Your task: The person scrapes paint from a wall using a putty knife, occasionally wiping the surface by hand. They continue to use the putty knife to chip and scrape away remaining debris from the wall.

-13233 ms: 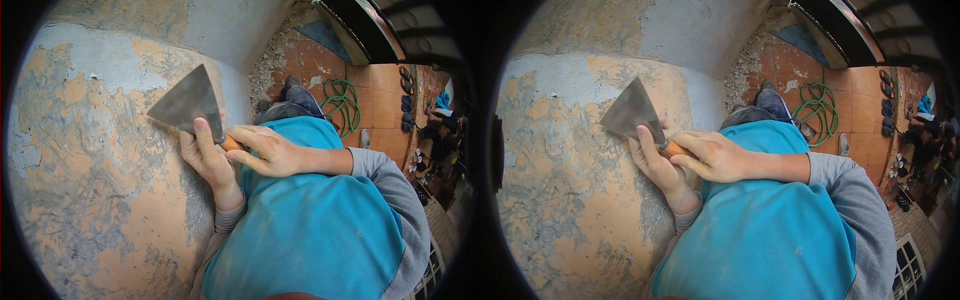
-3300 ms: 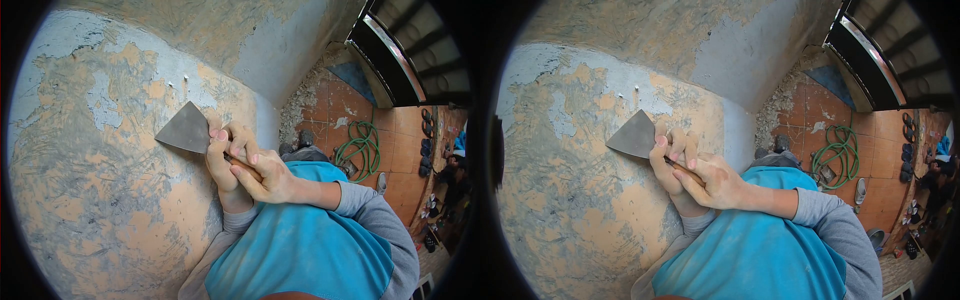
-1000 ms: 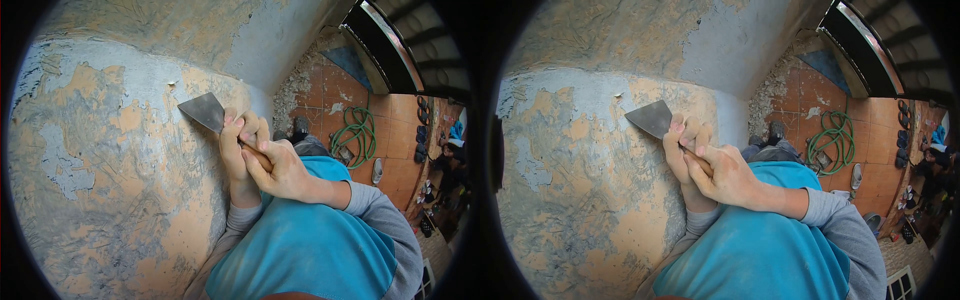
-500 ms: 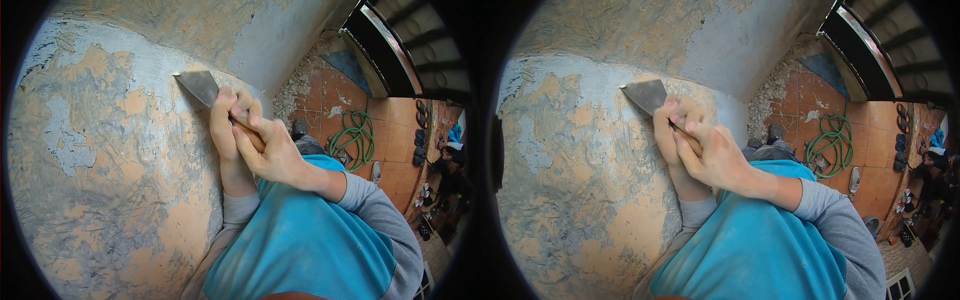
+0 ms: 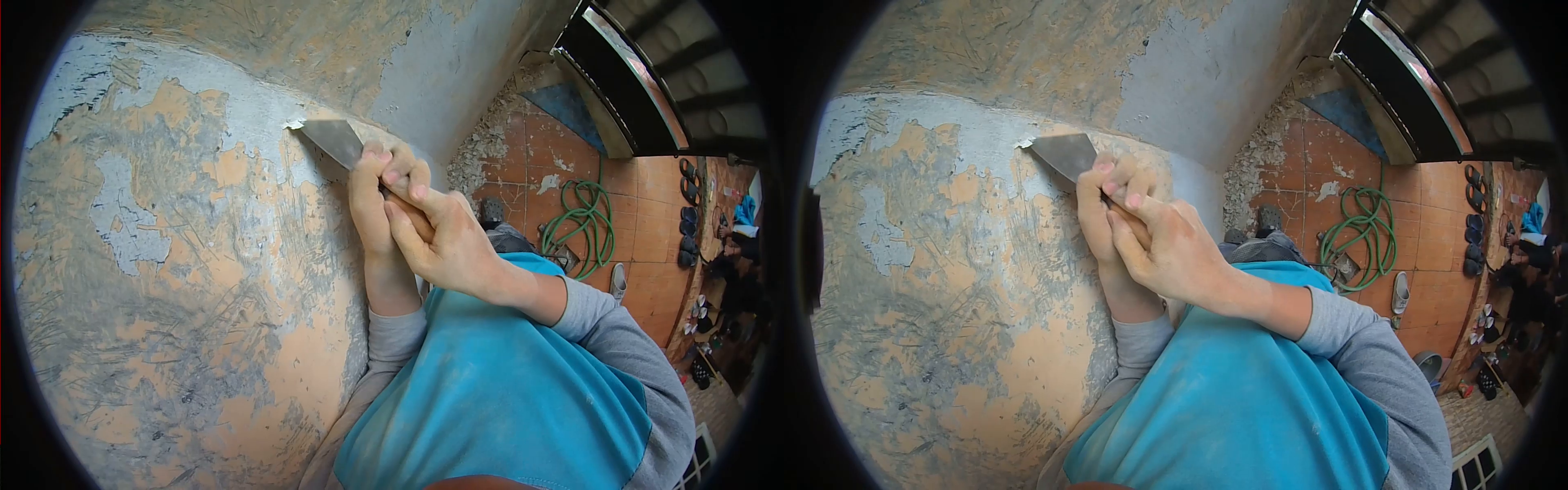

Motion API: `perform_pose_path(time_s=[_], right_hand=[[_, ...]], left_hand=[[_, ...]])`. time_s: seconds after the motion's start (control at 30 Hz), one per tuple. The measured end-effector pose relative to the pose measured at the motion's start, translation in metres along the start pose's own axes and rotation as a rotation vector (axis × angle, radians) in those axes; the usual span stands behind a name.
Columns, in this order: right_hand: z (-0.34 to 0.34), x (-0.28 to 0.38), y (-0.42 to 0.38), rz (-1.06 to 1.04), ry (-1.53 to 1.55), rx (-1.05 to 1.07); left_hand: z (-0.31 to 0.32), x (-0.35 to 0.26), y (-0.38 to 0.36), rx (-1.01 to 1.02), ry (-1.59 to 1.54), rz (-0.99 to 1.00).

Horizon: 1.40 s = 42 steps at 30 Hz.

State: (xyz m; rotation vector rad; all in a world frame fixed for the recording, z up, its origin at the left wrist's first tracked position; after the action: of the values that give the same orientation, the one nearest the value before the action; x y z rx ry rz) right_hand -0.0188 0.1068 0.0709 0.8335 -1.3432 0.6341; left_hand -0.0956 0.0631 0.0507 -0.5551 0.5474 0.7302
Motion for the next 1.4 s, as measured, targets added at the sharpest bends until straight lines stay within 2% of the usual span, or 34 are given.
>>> perform_pose_path(time_s=[0.03,0.1,0.13,0.17,0.23,0.33,0.37,0.43,0.5,0.73,0.8,0.83,0.93,1.0,1.07,1.2,1.33,1.37,1.4], right_hand=[[-0.002,0.0,-0.004,0.027,-0.016,0.042],[-0.008,-0.001,-0.014,0.086,-0.056,0.13],[-0.008,-0.001,-0.009,0.052,-0.081,0.116],[-0.004,-0.002,-0.001,0.024,-0.102,0.102],[0.001,0.0,0.012,-0.011,-0.078,0.068],[0.0,-0.007,0.003,0.019,-0.026,0.046],[-0.005,-0.004,-0.003,0.108,-0.034,0.076],[-0.003,-0.005,-0.007,0.083,-0.075,0.1],[-0.002,-0.01,-0.004,0.049,-0.081,0.076],[-0.01,-0.005,-0.011,0.107,-0.056,0.115],[-0.007,-0.008,-0.008,0.057,-0.087,0.117],[-0.003,-0.007,0.003,0.031,-0.104,0.101],[-0.001,-0.004,0.01,-0.058,-0.097,0.026],[-0.003,-0.007,-0.003,-0.101,-0.063,-0.045],[-0.005,-0.002,-0.01,-0.063,-0.097,0.028],[0.002,0.004,0.012,-0.033,-0.116,0.041],[-0.001,0.018,-0.005,-0.045,-0.077,0.051],[-0.002,0.023,-0.011,-0.001,-0.105,0.135],[-0.003,0.023,-0.007,-0.025,-0.112,0.111]], left_hand=[[0.0,0.003,-0.01,-0.052,0.045,0.006],[-0.003,0.005,-0.003,0.053,-0.013,-0.032],[0.0,0.006,-0.003,0.096,-0.043,-0.054],[-0.004,0.006,-0.004,-0.046,-0.006,-0.004],[-0.002,-0.002,0.008,-0.019,-0.068,-0.027],[-0.007,0.003,0.007,-0.013,-0.068,-0.058],[-0.013,0.009,0.0,0.011,-0.038,-0.064],[-0.02,0.015,-0.005,0.049,-0.028,-0.087],[-0.019,0.01,0.003,-0.002,-0.043,-0.063],[-0.009,0.012,-0.004,0.018,0.0,-0.025],[-0.017,0.014,-0.003,0.055,-0.008,-0.045],[-0.008,0.007,0.002,-0.032,-0.012,-0.033],[-0.001,0.0,0.012,-0.074,-0.098,-0.038],[-0.007,0.007,0.003,0.012,-0.107,-0.049],[-0.016,0.013,-0.008,0.126,-0.1,-0.071],[0.009,-0.005,0.005,-0.043,-0.135,0.019],[0.008,-0.007,-0.014,0.051,-0.066,-0.025],[0.003,-0.008,-0.02,0.149,-0.025,-0.015],[0.005,-0.008,-0.018,0.105,-0.033,0.0]])
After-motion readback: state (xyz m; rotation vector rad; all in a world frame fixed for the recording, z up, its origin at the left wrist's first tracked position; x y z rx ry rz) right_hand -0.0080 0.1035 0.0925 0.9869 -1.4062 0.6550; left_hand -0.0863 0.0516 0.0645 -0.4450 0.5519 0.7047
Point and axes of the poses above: each hand's wrist, its own y-axis towards the middle knuckle, its own z-axis out of the palm, x = y × z, the point moved 6 cm from there along y, towards the middle knuckle, and after that the axes turned 3 degrees about y, right-handed, at the moved point
